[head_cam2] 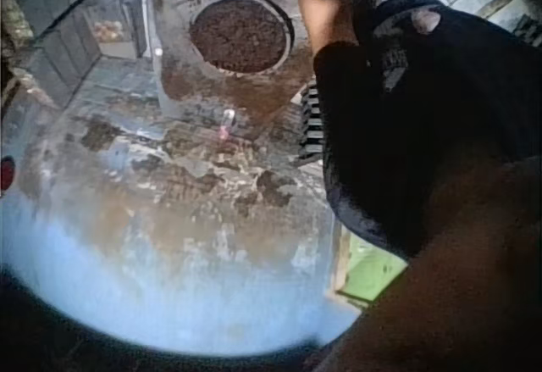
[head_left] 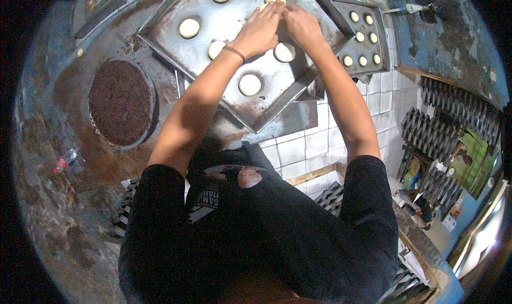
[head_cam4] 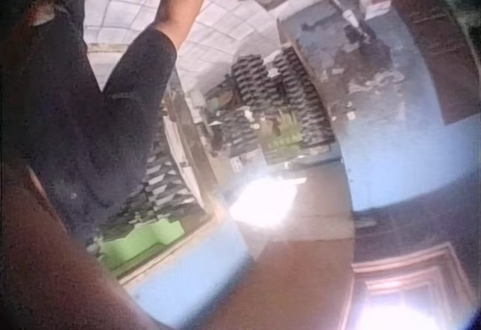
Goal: The person flattens small pieces of dough by hand, adds a scoop of dark paste using a spoon, seals the dough into balls, and arranges them on metal baking trays.
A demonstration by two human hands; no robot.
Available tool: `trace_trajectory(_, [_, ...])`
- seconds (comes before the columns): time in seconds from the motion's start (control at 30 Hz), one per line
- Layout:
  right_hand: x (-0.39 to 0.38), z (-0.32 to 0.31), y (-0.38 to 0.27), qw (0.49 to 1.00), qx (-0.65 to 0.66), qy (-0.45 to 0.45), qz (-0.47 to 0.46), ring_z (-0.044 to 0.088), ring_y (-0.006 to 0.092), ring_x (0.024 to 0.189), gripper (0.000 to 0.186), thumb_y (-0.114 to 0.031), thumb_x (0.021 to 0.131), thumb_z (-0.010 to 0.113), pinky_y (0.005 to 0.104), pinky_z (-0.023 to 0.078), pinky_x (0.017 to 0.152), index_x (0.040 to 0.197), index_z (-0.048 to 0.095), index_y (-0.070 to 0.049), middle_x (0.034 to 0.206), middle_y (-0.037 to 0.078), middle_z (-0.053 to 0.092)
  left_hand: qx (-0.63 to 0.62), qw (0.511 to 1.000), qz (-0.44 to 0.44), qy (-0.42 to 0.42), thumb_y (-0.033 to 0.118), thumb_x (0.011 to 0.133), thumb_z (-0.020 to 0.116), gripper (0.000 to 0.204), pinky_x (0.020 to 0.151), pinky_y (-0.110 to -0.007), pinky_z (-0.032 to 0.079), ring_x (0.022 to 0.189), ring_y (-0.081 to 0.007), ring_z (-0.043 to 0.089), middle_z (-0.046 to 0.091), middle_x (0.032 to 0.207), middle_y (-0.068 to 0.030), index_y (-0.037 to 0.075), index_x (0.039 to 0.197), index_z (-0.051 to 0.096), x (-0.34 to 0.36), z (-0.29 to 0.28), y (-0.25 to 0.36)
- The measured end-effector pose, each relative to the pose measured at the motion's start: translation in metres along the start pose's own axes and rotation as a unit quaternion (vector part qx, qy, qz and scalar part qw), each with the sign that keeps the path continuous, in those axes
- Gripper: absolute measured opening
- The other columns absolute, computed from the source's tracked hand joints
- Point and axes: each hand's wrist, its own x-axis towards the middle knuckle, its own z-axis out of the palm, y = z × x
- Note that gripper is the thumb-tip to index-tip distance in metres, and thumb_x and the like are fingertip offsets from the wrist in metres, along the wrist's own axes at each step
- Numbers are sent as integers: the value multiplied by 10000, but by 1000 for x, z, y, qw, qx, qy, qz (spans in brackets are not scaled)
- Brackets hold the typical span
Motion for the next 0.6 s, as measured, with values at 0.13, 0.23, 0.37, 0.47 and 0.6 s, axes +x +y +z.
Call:
trace_trajectory(0.13, [12, -38, 11, 955, 204, -212, 24, 719, 282, 889, 307, -213, 898, 722, 378, 574, 797, 1120, 722, -2, 987, 108, 760, -2, 997, -12, -72, -20, 836, 516, 814, 1279, -480, 232, 1559, -333, 282, 340, 1631, -272, -45, 1602, 242, 13, 2, -30])
trace_trajectory(0.23, [-3, -84, 2, 794, 497, -347, 43, 642, 106, 881, 375, -268, 942, 732, 286, 529, 860, 1186, 729, 16, 961, 0, 716, -15, 998, -37, -42, 24, 886, 531, 717, 1258, -472, 283, 1524, -323, 368, 447, 1579, -247, -9, 1577, 342, 7, 2, -58])
trace_trajectory(0.37, [-60, -124, -52, 802, 569, -116, 140, 679, 118, 1000, 364, -221, 901, 816, 300, 525, 928, 1165, 746, 19, 1036, 68, 755, -526, 828, -192, 8, 357, 1073, 536, 446, 974, -361, 519, 1134, -218, 674, 703, 1287, -135, 28, 1366, 609, -17, -44, -3])
trace_trajectory(0.47, [-73, -121, -111, 831, 521, 29, 194, 662, 98, 824, 304, -185, 872, 838, 277, 535, 767, 1106, 783, 0, 910, 60, 766, -554, 805, -189, 96, 414, 1112, 479, 470, 864, -314, 520, 981, -152, 660, 729, 1048, -93, 8, 1177, 706, -57, -86, 61])
trace_trajectory(0.6, [-72, -110, -191, 799, 588, 98, 82, 650, 95, 862, 294, -152, 887, 816, 279, 527, 793, 1110, 739, 23, 927, 55, 754, -410, 830, -245, 287, 470, 1109, 470, 597, 599, -335, 481, 638, -134, 604, 654, 673, -62, -7, 816, 678, -102, -129, 70])
